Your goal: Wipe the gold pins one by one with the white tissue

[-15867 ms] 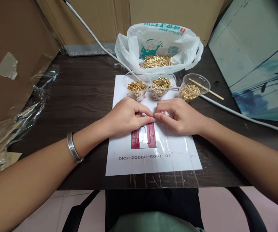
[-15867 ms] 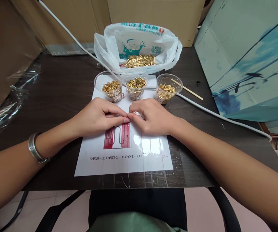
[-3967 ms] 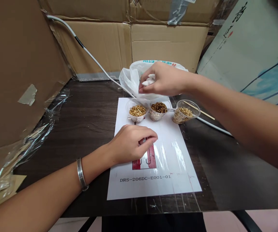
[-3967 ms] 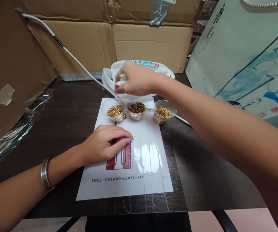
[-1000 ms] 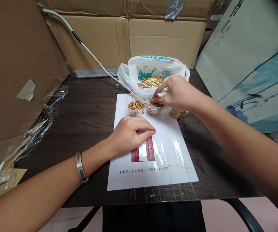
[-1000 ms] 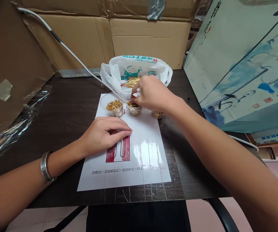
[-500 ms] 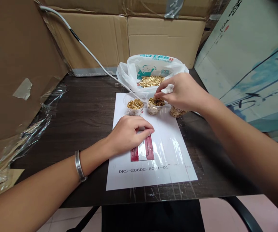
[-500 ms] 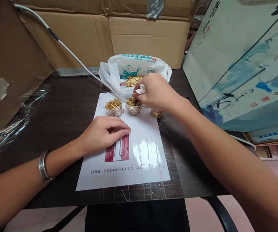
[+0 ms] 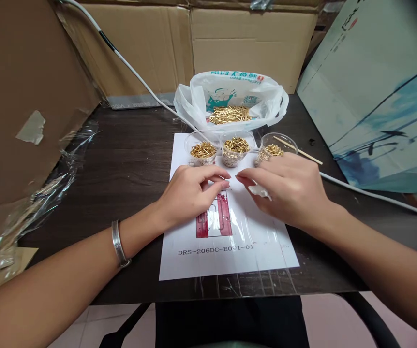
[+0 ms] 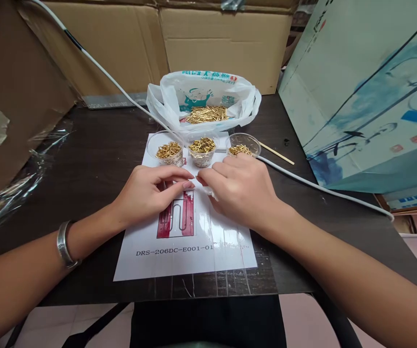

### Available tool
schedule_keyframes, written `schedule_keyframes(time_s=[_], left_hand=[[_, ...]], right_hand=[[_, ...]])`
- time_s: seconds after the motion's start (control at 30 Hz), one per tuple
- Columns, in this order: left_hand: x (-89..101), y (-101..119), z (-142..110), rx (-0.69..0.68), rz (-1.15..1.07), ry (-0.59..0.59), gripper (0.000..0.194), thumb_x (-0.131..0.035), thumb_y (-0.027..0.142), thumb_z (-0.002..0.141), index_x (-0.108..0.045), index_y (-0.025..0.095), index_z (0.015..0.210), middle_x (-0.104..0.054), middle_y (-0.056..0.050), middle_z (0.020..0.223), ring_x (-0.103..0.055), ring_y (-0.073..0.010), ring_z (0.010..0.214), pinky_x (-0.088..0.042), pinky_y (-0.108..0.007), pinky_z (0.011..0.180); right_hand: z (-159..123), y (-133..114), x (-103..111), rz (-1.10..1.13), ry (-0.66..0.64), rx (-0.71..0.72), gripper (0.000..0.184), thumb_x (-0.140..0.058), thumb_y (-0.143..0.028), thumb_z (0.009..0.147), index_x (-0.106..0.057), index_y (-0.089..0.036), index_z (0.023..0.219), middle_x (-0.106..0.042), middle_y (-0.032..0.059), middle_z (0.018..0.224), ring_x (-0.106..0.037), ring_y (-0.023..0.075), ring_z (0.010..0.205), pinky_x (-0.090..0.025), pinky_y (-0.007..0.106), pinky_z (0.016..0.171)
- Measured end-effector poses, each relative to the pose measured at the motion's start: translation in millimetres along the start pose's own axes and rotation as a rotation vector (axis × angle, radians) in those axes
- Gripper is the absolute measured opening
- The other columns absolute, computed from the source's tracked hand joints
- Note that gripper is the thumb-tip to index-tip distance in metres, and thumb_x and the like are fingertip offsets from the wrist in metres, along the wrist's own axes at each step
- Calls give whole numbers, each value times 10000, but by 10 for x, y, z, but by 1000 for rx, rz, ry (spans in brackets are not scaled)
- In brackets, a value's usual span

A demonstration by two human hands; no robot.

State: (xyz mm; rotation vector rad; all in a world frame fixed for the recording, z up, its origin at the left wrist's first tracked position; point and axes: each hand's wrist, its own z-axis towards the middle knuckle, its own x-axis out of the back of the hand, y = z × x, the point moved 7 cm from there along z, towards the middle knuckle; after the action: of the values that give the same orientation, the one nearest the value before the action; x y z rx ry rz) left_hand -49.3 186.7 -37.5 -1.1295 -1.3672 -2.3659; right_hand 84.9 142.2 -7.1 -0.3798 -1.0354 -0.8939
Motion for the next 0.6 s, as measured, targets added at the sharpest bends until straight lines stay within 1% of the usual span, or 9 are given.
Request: schedule_keyframes(time_s=[0.1, 0.2, 0.3, 0.37, 0.47, 0.53, 0.6], left_hand=[[-2, 27, -9, -37, -8, 8, 155, -651, 279, 863, -751, 185, 934, -729, 8, 726, -520, -64, 511, -425, -207, 553], [-4, 43, -15, -60, -3, 13, 139, -646, 263, 867, -753, 192, 921, -724, 21, 709, -520, -62, 510, -422, -206, 556], [-12, 44, -17, -66, -3, -3, 132, -640, 250, 870, -754, 188, 897, -728, 21, 718, -541, -66, 533, -426, -207, 573], [-19, 38, -16, -65, -13, -20, 135, -640, 250, 867, -754, 182, 888, -737, 13, 742, -575, -76, 571, -432, -209, 587], [-29, 14, -9, -30, -44, -42, 142, -637, 250, 861, -756, 177, 885, -747, -4, 787, -619, -98, 633, -441, -211, 592], [-42, 4, -4, -2, -76, -61, 147, -634, 251, 859, -756, 171, 882, -745, -8, 787, -618, -99, 631, -439, -207, 579], [-54, 5, -1, 15, -118, -74, 149, -633, 253, 861, -752, 166, 885, -743, -10, 791, -618, -97, 634, -440, -202, 576]], right_hand=[[15, -75, -2, -42, -22, 55, 218, -498, -131, 821, -709, -187, 811, -640, 20, 600, -545, 175, 567, -315, 332, 540], [10, -101, -24, -33, -63, 71, 242, -474, -113, 826, -706, -184, 822, -655, 27, 636, -534, 176, 576, -309, 328, 531], [-19, -109, -51, 10, -91, 80, 252, -466, -92, 815, -702, -170, 853, -675, 39, 678, -542, 181, 597, -314, 324, 518], [-43, -96, -79, 65, -100, 62, 247, -477, -91, 798, -699, -160, 882, -681, 48, 699, -562, 190, 622, -334, 321, 519], [-71, -28, -134, 209, -81, -46, 198, -527, -138, 798, -688, -173, 908, -707, 50, 749, -605, 190, 664, -407, 313, 574], [-86, 32, -183, 350, -65, -150, 143, -567, -192, 824, -684, -193, 906, -732, 42, 798, -639, 179, 695, -449, 306, 631], [-99, 94, -234, 494, -58, -263, 112, -591, -247, 855, -688, -207, 897, -744, 27, 815, -661, 165, 705, -466, 294, 653]])
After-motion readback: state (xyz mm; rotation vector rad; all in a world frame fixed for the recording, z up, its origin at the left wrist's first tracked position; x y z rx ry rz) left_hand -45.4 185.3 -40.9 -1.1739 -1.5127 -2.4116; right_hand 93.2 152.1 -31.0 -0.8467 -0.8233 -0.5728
